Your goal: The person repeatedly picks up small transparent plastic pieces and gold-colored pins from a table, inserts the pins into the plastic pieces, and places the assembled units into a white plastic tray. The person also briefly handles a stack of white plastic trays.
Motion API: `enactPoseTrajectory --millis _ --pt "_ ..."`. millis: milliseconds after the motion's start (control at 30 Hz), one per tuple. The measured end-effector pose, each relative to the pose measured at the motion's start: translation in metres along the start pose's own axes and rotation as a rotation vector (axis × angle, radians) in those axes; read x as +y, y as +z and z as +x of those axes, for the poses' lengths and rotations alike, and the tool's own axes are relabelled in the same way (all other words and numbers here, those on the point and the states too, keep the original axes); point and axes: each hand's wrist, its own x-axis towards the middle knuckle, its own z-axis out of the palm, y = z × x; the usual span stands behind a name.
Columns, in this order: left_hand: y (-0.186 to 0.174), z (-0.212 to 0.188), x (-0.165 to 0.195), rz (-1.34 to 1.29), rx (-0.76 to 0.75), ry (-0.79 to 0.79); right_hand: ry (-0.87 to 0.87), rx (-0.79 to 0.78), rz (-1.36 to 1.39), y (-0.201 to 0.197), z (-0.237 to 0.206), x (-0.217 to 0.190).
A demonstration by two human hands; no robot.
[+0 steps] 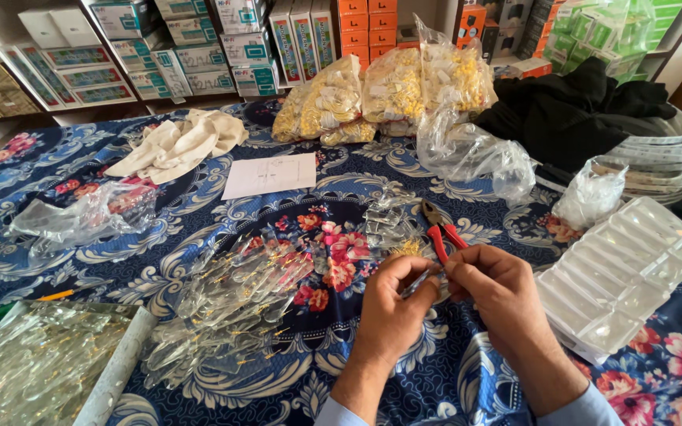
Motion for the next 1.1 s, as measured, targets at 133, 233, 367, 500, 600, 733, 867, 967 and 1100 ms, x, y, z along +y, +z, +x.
enactPoseTrajectory --millis 133,233,367,500,600,733,867,967,1100 --pt "0.001 0.002 0.0 -0.009 0.006 -0.008 -0.054 -0.028 -0.027 -0.002 -0.001 0.001" --pt "0.001 0.001 -0.002 0.02 0.039 0.029 -0.023 -0.025 -0.034 -0.001 0.0 0.003" --pt "0.0 -0.002 -0.005 0.068 0.057 0.111 0.089 -0.075 0.075 -0.001 0.0 0.007" --pt "-0.006 -0.001 -0.002 0.067 0.013 0.081 0.093 -0.101 0.12 0.0 0.0 0.006" --pt "-0.01 0.0 0.001 0.035 -0.05 0.036 0.06 -0.091 0.072 -0.001 0.0 0.003" --pt "-0.012 0.0 0.001 0.051 -0.056 0.024 0.089 -0.139 0.118 -0.005 0.0 0.002" --pt "-0.012 -0.002 -0.002 0.076 -0.013 0.09 0.156 -0.201 0.162 -0.009 0.001 0.008" --pt "-0.017 -0.004 -0.002 0.253 0.038 0.245 0.192 -0.234 0.22 -0.005 0.002 0.012" --pt "-0.035 -0.005 0.007 0.231 0.112 0.229 0.277 -0.197 0.18 0.002 0.0 0.014"
